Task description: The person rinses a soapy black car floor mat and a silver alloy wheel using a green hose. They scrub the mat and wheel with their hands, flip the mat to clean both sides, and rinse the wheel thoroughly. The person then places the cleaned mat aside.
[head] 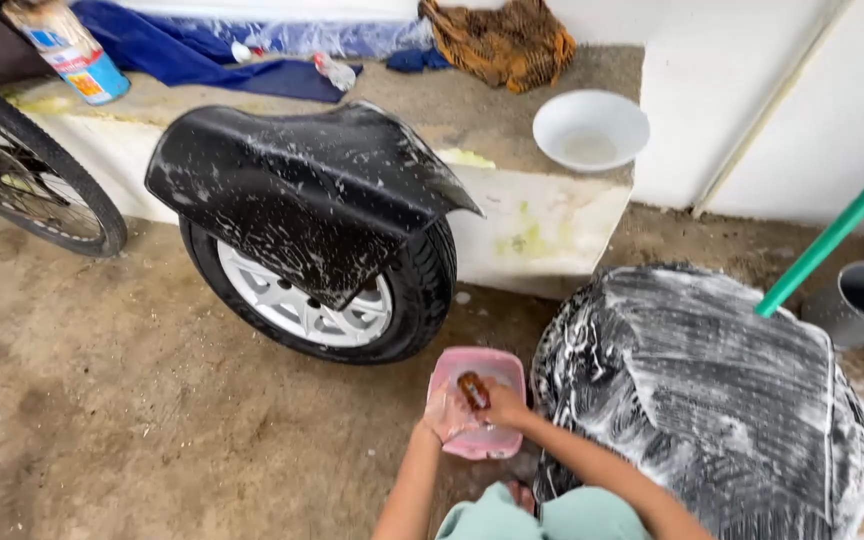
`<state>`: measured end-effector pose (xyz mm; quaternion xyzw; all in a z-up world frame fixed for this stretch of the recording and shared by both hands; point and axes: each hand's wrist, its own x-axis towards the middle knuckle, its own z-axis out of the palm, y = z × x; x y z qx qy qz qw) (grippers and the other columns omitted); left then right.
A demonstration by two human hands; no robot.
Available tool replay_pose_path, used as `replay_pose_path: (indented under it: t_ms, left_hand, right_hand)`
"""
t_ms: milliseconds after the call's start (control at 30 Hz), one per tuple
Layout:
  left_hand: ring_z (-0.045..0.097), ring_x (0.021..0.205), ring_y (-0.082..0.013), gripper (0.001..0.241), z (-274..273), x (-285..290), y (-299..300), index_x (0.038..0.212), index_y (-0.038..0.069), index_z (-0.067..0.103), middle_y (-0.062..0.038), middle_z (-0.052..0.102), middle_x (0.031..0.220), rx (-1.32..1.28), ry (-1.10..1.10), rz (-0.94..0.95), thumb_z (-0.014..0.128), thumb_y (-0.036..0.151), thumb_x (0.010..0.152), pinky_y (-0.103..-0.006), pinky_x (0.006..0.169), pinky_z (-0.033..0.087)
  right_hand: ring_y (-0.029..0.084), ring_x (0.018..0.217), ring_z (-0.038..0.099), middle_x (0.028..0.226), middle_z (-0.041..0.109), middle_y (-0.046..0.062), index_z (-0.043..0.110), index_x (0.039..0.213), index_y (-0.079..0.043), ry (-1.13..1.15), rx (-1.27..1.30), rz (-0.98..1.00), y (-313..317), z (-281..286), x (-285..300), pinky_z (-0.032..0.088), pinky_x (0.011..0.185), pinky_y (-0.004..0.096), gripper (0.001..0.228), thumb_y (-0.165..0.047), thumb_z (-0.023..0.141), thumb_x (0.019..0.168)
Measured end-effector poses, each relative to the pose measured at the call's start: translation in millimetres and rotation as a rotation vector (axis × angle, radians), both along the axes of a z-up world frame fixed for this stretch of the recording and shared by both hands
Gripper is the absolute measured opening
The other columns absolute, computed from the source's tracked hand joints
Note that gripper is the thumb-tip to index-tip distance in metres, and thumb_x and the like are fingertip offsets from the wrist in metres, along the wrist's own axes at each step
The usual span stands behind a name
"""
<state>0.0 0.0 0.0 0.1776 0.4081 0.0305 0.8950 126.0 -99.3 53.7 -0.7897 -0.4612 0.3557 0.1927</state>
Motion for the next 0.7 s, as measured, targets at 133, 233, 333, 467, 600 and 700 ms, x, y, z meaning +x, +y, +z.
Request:
replay_pose_path:
  t_ms: [133,233,333,467,600,700]
  left_hand:
    - [0.054,0.074,-0.0231,0.077,19.9,-4.4,9.1,0.122,0.012,0.058,-0.006,0.048,0.078,-0.07,0.019,0.002,0.047,0.078,0.086,-0.0548,0.086,0.046]
    - [0.048,0.06,-0.0239,0.061,40.9,28.5,16.1,0.09,0.012,0.053,-0.006,0.046,0.073,0.004,0.011,-0.002,0.049,0.073,0.093,-0.0388,0.051,0.04]
    - [0.06,0.058,-0.0149,0.054,60.6,91.1,25.9,0.071,0.025,0.059,0.008,0.058,0.065,0.026,-0.016,-0.147,0.053,0.074,0.094,-0.0262,0.051,0.042]
    - [0.026,0.118,-0.0226,0.067,138.6,209.1,7.6,0.125,0.016,0.026,-0.008,0.022,0.126,0.215,-0.247,-0.294,0.043,0.071,0.093,-0.0353,0.101,0.015]
    - [-0.002,0.158,-0.0261,0.107,230.6,317.9,-44.4,0.161,0.005,-0.005,-0.016,-0.006,0.17,0.286,-0.458,-0.434,0.04,0.073,0.092,-0.0422,0.127,-0.002]
    - [-0.001,0.158,-0.0271,0.099,279.6,391.2,-98.6,0.161,0.003,-0.004,-0.018,-0.003,0.17,0.253,-0.481,-0.42,0.037,0.067,0.098,-0.0454,0.126,-0.006]
  right_hand:
    - [0.027,0.094,0.069,0.11,0.072,0.009,0.065,0.127,-0.016,0.019,0.142,0.069,0.4,-43.3,20.0,0.051,0.077,0.039,0.058,-0.034,0.079,0.073]
    - [0.022,0.109,0.071,0.136,0.066,0.005,0.065,0.133,-0.015,0.107,0.152,-0.046,-16.9,17.1,35.4,0.051,0.093,0.038,0.054,-0.039,0.071,0.085]
    - [0.028,0.109,0.066,0.113,0.073,0.011,0.075,0.113,-0.012,-0.116,0.559,-0.214,-41.3,56.3,82.3,0.048,0.097,0.039,0.034,-0.018,0.057,0.084]
    - [0.023,0.106,0.063,0.113,0.068,0.005,0.071,0.111,-0.018,-0.382,0.822,-0.52,-95.4,177.5,179.5,0.049,0.091,0.037,0.021,-0.014,0.062,0.093]
    - [0.036,0.114,0.05,0.112,0.058,0.015,0.066,0.121,-0.008,-0.917,0.952,-0.71,-162.5,309.5,297.4,0.032,0.104,0.05,0.03,-0.027,0.061,0.099]
    - [0.039,0.111,0.046,0.118,0.049,0.02,0.053,0.127,0.003,-1.197,1.06,-0.784,-201.9,403.1,364.2,0.035,0.099,0.05,0.046,-0.04,0.044,0.113]
